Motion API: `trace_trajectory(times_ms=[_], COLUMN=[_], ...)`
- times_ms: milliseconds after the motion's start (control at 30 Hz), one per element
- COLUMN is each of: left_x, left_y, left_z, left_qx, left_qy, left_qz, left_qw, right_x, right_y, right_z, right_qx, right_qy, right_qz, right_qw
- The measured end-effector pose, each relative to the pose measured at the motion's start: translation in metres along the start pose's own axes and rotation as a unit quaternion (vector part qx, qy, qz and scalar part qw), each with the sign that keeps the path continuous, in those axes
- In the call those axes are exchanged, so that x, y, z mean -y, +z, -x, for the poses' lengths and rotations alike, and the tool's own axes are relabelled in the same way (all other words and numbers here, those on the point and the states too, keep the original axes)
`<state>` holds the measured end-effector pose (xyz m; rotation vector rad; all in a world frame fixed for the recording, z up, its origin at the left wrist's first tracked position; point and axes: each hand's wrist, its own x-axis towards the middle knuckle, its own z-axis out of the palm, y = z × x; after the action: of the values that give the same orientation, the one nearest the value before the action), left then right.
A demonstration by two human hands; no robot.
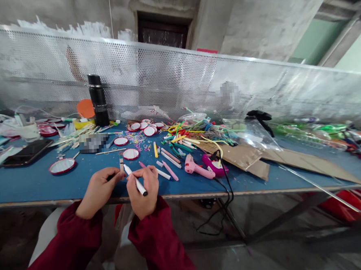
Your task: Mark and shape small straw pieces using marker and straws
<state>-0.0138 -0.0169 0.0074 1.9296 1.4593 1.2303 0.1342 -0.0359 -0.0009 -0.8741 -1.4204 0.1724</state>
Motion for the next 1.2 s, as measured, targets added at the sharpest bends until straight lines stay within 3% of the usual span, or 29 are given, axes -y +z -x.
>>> trace_trajectory(times_ms=[1200], left_x=[0.0001], left_y=[0.0010], left_z=[0.0005], left_qx=[0.005], left_qy=[-0.003], left_qz=[-0.008], left_qw=[1.000], right_x=[-0.0001], right_y=[0.0016], right_z=[0.0008], right_qx=[-0.002], right_qy=[-0.005], right_qz=[0.006], right_qw=[1.000])
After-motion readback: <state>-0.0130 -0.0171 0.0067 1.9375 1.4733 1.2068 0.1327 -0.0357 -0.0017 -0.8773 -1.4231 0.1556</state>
